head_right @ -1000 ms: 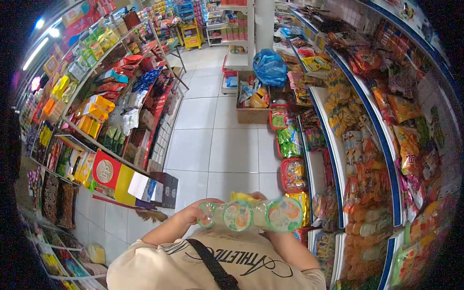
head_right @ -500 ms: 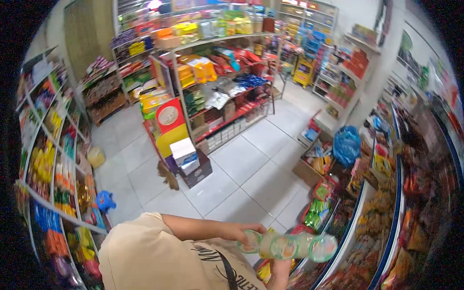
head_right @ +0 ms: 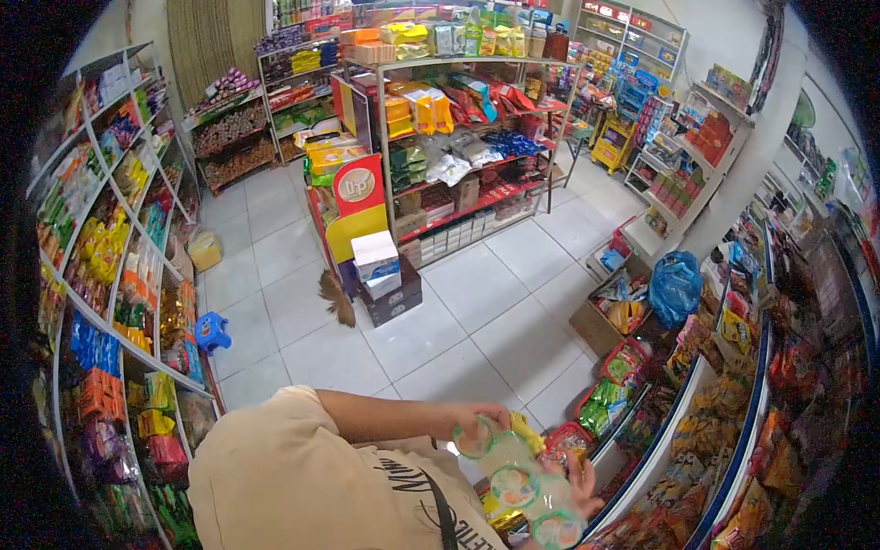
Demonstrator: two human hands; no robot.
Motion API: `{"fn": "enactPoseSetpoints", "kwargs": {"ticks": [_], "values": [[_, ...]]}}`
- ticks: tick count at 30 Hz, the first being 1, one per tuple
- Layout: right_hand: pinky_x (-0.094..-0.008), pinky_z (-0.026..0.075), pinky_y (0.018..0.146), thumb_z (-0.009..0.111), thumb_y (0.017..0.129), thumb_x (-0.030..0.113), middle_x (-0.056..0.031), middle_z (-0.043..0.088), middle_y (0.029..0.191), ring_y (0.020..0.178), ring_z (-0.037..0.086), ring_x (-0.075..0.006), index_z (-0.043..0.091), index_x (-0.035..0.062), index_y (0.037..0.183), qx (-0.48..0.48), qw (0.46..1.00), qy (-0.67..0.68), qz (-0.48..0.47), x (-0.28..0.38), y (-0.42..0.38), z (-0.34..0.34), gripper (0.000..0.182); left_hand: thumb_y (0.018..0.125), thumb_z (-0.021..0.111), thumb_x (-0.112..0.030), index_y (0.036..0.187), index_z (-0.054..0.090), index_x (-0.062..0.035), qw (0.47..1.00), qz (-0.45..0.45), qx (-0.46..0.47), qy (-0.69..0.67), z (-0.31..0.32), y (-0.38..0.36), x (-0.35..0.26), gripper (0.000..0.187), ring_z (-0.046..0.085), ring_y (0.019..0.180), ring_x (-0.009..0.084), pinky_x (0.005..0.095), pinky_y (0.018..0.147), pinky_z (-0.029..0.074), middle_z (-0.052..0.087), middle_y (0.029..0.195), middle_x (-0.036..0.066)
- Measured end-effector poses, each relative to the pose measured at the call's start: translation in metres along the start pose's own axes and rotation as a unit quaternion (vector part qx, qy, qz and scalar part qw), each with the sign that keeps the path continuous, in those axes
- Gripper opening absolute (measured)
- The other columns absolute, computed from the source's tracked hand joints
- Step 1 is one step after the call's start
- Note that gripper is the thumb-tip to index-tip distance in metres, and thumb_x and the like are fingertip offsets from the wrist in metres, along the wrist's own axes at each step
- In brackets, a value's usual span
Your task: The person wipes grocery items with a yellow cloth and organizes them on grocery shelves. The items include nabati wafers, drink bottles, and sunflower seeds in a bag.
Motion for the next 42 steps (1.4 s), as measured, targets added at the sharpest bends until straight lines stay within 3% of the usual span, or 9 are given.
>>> {"fn": "enactPoseSetpoints", "kwargs": {"ticks": [4,5,7,15,21,31,36,39,42], "values": [[-0.0556,0.043,0.082,0.058,0.075,0.051,-0.0175,0.039,0.129,0.112,0.043,-0.0398,0.033,0.0141,0.129,-0.039,0.982,-0.183,0.018,0.024,-0.036,0.022,0.070,0.052,0.056,-0.006,0.100,0.048,-0.0034,0.996,0.004,-0.073,0.052,-0.010,0.001,-0.015,0.048,0.052,0.084,0.0167,0.0274,0.070,0.045,0.051,0.093,0.008],[-0.0477,0.045,0.083,0.064,0.074,0.040,-0.0167,0.045,0.121,0.108,0.047,-0.0340,0.033,0.0110,0.126,-0.241,0.934,-0.243,0.107,0.023,-0.036,0.025,0.067,0.054,0.056,-0.006,0.100,0.048,-0.0036,0.993,-0.003,-0.095,0.067,-0.008,0.002,-0.016,0.047,0.052,0.084,0.0167,0.0273,0.070,0.045,0.051,0.093,0.008],[-0.0400,0.046,0.082,0.065,0.073,0.014,-0.0135,0.048,0.110,0.100,0.050,-0.0260,0.037,0.0063,0.121,-0.177,0.934,-0.309,-0.015,-0.002,-0.034,0.004,0.055,0.059,0.056,-0.007,0.101,0.047,-0.0032,0.975,0.015,-0.130,0.177,-0.015,0.010,-0.006,0.043,0.051,0.087,0.0185,0.0298,0.074,0.043,0.051,0.093,0.008],[-0.0320,0.041,0.087,0.063,0.076,0.011,-0.0100,0.048,0.107,0.099,0.050,-0.0222,0.042,0.0066,0.114,-0.270,0.900,-0.334,-0.078,-0.024,-0.046,0.001,0.044,0.071,0.061,-0.024,0.084,0.047,-0.0035,0.647,0.280,-0.122,0.698,-0.008,0.022,-0.008,0.028,0.048,0.078,0.0296,0.0373,0.071,0.039,0.049,0.081,0.013],[-0.0367,0.034,0.094,0.066,0.069,0.006,-0.0138,0.042,0.121,0.112,0.041,-0.0265,0.036,0.0043,0.125,-0.206,0.752,-0.621,-0.081,-0.064,-0.009,0.040,0.063,0.076,0.059,-0.025,0.082,0.049,-0.0049,0.713,0.297,0.054,0.632,0.032,0.042,0.006,0.024,0.046,0.077,0.0298,0.0387,0.069,0.038,0.048,0.082,0.012],[-0.0377,0.028,0.099,0.059,0.067,-0.002,-0.0154,0.028,0.135,0.121,0.032,-0.0277,0.018,0.0096,0.138,-0.374,0.796,-0.472,-0.062,-0.086,0.036,0.057,0.082,0.082,0.051,-0.028,0.088,0.053,-0.0041,0.648,0.104,0.039,0.753,-0.090,0.043,-0.057,0.024,0.052,0.071,0.0328,0.0416,0.065,0.042,0.054,0.078,0.016],[-0.0347,0.038,0.089,0.061,0.076,0.004,-0.0119,0.038,0.125,0.109,0.042,-0.0243,0.033,0.0084,0.130,-0.344,0.807,-0.453,-0.160,-0.100,0.065,0.071,0.060,0.083,0.050,-0.027,0.087,0.053,-0.0028,0.790,0.038,-0.258,0.555,-0.200,0.031,-0.060,0.025,0.060,0.062,0.0297,0.0388,0.057,0.048,0.059,0.074,0.016],[-0.0398,0.035,0.092,0.065,0.073,0.009,-0.0137,0.042,0.119,0.109,0.042,-0.0282,0.038,0.0019,0.122,-0.381,0.735,-0.548,-0.119,-0.130,0.088,0.076,0.057,0.083,0.049,-0.021,0.091,0.049,-0.0035,0.939,0.070,-0.230,0.247,-0.189,0.049,-0.032,0.019,0.057,0.055,0.0263,0.0383,0.053,0.047,0.056,0.074,0.012],[-0.0412,0.035,0.093,0.063,0.075,0.010,-0.0157,0.039,0.120,0.111,0.041,-0.0305,0.040,-0.0002,0.118,-0.294,0.596,-0.734,-0.140,-0.159,0.111,0.077,0.050,0.087,0.049,-0.023,0.098,0.042,-0.0045,0.920,-0.003,-0.150,0.363,-0.119,0.021,-0.081,0.022,0.051,0.069,0.0176,0.0307,0.056,0.045,0.050,0.082,0.010]]}}
Point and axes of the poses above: each hand's wrist, its own y-axis towards the middle knuckle, its own z-axis out of the palm, x = y × z, the point moved 1 cm from there along y, towards the middle knuckle
